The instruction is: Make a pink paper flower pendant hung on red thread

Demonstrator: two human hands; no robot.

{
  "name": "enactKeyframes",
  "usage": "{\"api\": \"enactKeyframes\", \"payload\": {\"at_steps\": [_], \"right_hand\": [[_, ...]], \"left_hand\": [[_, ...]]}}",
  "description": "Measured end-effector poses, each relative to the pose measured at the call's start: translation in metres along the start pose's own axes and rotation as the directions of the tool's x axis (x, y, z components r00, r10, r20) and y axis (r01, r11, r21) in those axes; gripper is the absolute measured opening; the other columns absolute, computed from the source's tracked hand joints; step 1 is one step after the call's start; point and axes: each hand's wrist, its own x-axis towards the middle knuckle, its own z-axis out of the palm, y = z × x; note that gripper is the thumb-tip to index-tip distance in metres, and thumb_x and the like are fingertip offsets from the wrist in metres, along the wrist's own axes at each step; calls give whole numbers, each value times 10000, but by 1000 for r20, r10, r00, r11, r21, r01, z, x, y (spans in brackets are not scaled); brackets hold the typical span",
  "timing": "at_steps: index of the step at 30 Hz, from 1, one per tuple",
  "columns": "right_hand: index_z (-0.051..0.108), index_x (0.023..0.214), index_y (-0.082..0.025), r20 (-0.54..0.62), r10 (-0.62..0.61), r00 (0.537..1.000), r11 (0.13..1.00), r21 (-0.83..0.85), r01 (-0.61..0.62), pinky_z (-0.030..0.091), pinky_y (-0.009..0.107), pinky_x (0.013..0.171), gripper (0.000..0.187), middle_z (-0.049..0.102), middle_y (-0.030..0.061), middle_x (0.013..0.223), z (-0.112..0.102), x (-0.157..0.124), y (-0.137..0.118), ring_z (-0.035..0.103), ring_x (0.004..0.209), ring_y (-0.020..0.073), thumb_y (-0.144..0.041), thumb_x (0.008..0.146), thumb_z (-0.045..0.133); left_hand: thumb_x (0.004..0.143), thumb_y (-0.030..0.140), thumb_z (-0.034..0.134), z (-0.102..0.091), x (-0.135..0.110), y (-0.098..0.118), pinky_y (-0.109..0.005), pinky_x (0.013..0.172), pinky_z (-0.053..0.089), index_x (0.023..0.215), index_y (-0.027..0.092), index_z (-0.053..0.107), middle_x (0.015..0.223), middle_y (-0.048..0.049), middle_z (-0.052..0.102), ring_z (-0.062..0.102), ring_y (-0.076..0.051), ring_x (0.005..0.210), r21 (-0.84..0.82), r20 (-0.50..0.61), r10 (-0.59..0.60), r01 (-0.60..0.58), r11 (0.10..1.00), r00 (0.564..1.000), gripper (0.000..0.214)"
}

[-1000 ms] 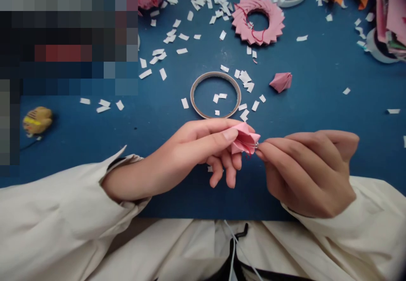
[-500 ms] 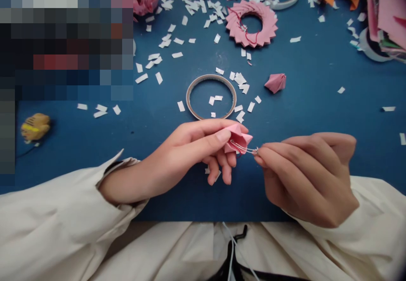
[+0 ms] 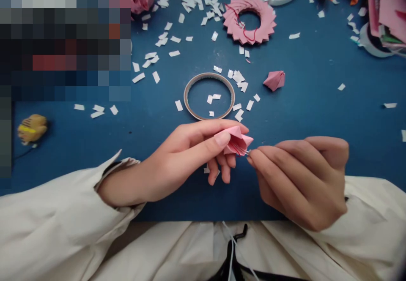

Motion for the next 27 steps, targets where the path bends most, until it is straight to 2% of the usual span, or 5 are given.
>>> {"api": "enactKeyframes", "payload": {"at_steps": [9,14,16,20,27], "right_hand": [[584,806,-99,21,34,999,998,45,-35,374,321,551,93,668,55,662,6,5,6,552,590,154,-89,729,636],[562,718,-113,65,146,987,978,141,-154,387,307,547,88,652,51,626,8,8,4,553,564,139,-58,734,629],[565,723,-110,69,145,987,974,166,-155,393,306,545,79,656,56,634,7,8,5,560,567,141,-59,737,625],[577,777,-110,58,93,994,990,100,-99,397,308,550,65,673,51,657,4,6,5,575,574,143,-88,747,630],[579,743,-115,54,155,986,982,96,-160,398,313,541,65,677,52,639,3,8,3,585,561,152,-83,737,636]], "left_hand": [[913,248,445,0,-1,-2,-200,480,499,1143,125,565,764,-52,627,650,-145,632,1,33,22,-22,1000,999,288],[912,232,441,-2,-1,-1,-201,481,495,1133,120,569,761,-54,630,654,-147,631,-3,24,15,-14,1000,1000,279],[914,228,429,-2,0,-1,-205,482,496,1131,114,568,763,-57,631,655,-151,631,-25,25,14,-14,1000,1000,281],[926,255,396,-3,2,0,-210,495,501,1130,124,566,778,-61,632,653,-155,642,-66,41,11,-9,998,999,296],[924,231,391,0,1,0,-206,502,491,1145,116,554,778,-52,620,645,-155,651,-65,-12,16,-17,998,1000,298]]}}
